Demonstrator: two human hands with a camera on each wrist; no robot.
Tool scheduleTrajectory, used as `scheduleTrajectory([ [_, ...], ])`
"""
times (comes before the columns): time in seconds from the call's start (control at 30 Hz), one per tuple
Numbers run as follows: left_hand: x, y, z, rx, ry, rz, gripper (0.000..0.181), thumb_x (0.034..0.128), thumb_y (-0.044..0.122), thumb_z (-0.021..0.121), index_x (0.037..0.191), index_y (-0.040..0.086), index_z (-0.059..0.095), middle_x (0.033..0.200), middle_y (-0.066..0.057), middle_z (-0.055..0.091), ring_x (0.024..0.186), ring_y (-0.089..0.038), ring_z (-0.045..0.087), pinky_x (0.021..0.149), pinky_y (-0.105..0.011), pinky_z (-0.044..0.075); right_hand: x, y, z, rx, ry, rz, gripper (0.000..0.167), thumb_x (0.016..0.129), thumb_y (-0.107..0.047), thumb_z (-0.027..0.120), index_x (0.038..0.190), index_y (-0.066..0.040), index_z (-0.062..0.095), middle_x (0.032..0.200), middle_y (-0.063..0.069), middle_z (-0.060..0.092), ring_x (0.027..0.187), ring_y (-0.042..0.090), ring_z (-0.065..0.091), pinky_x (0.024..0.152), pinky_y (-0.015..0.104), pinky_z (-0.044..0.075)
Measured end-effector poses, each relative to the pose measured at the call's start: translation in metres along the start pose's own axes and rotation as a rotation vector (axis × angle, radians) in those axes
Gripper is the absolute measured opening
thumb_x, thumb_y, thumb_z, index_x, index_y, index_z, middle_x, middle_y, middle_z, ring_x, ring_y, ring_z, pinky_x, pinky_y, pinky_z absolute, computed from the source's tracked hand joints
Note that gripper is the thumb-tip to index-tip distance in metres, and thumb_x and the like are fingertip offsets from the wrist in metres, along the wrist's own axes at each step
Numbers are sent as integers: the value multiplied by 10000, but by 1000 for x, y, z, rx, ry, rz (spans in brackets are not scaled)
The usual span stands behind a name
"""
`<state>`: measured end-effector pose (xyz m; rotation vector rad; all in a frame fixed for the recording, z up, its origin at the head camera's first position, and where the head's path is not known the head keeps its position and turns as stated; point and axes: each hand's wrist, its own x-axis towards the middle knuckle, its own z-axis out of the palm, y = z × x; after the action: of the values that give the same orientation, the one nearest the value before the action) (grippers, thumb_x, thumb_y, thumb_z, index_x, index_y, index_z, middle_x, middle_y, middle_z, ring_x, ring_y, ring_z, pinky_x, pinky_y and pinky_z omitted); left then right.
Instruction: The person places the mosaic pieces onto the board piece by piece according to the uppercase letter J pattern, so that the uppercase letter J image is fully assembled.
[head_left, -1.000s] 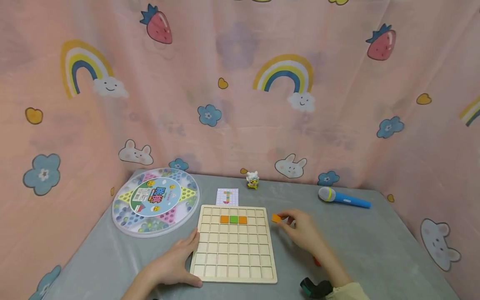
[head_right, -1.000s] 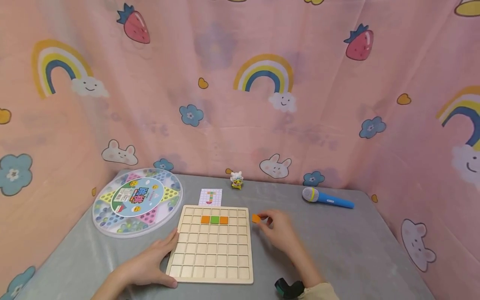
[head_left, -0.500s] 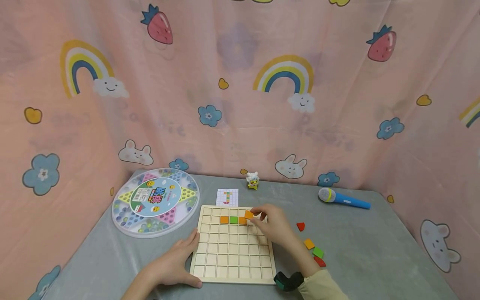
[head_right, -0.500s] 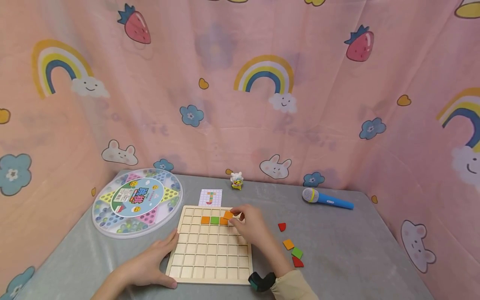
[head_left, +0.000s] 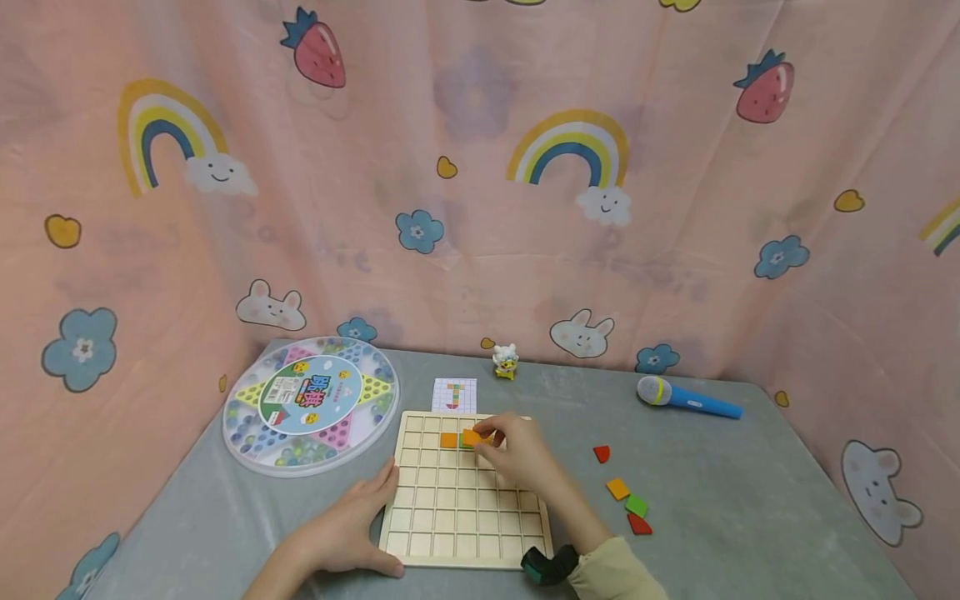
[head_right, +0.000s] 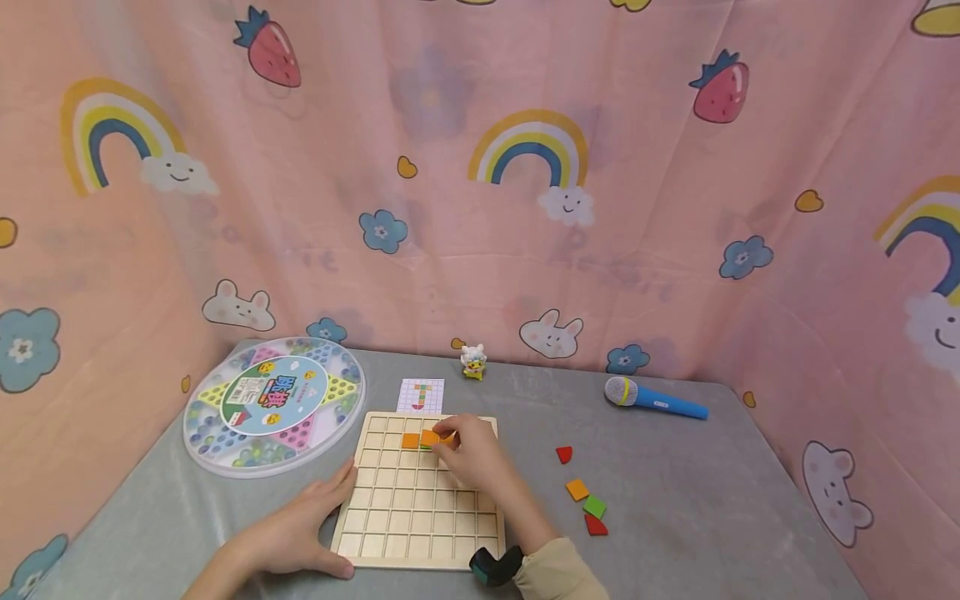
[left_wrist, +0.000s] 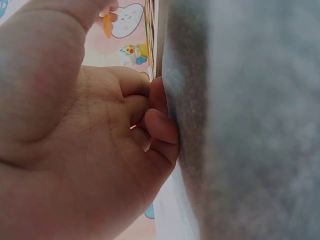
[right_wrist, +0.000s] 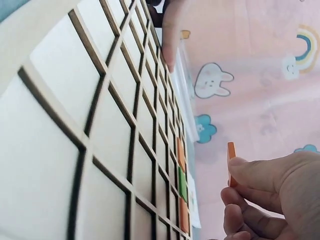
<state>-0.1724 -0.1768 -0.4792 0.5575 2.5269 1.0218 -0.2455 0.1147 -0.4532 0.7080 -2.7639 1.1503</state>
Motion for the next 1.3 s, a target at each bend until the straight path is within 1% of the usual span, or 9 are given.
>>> scheduleTrajectory([
  [0.2,3,-7,2,-16,-7,-8,1363,688,576,950,1657,-48,223,1757,-241,102,1559,-557,171,1202,-743,217,1,-4,10,-2,-81,13,172,950,-44,774,1109,20,777,1004,85,737,832,168,607,708,265,514],
  [0.37,2,-2,1,-4,-9,-18,1357,685,551,959,1659,-48,228,1755,-248,115,1558,-545,187,1201,-730,236,0,-2,14,-17,-129,50,166,947,-31,765,1104,22,779,1033,92,738,896,197,654,765,308,557],
  [0.43,1,0,1,0,-5,-17,1353,682,538,964,1656,-52,235,1750,-258,126,1551,-551,196,1197,-730,243,-1,-1,14,-21,-142,64,168,949,-28,762,1109,20,779,1037,90,742,892,183,653,765,313,561],
  [0.53,1,0,1,4,1,-14,1348,683,539,962,1652,-59,240,1748,-263,132,1549,-548,204,1197,-724,250,-2,1,15,-25,-154,75,175,950,-28,762,1118,17,780,1033,82,740,876,165,639,756,309,556],
  [0.77,0,3,-1,-12,-10,-26,1336,698,499,970,1655,-59,223,1751,-261,113,1557,-546,186,1206,-721,242,-2,5,17,-29,-139,55,172,951,-37,767,1118,-1,785,1004,52,725,855,136,612,750,295,538],
  [0.83,0,4,-1,6,-18,-32,1335,707,508,962,1659,-53,213,1753,-255,105,1561,-533,189,1210,-712,248,-1,6,18,-33,-136,51,170,952,-40,767,1117,-7,784,990,40,719,840,121,597,744,287,527],
  [0.97,0,4,-2,-1,-15,-28,1328,706,474,973,1653,-66,215,1748,-270,109,1556,-541,192,1205,-720,250,0,7,18,-41,-129,29,160,951,-35,765,1109,-9,779,955,21,699,805,104,567,723,278,513],
  [1.2,2,-3,1,0,-8,-18,1362,692,576,947,1663,-40,218,1760,-234,108,1567,-508,192,1208,-714,243,-1,6,18,-43,-109,9,163,935,-23,779,1097,-10,773,916,17,664,774,113,533,697,273,478],
  [1.3,2,-3,1,-9,-2,-14,1360,682,558,959,1662,-39,228,1758,-239,119,1560,-515,201,1200,-718,257,-1,6,15,-40,-85,5,185,921,-27,791,1103,-2,773,907,16,671,747,103,516,674,260,460],
])
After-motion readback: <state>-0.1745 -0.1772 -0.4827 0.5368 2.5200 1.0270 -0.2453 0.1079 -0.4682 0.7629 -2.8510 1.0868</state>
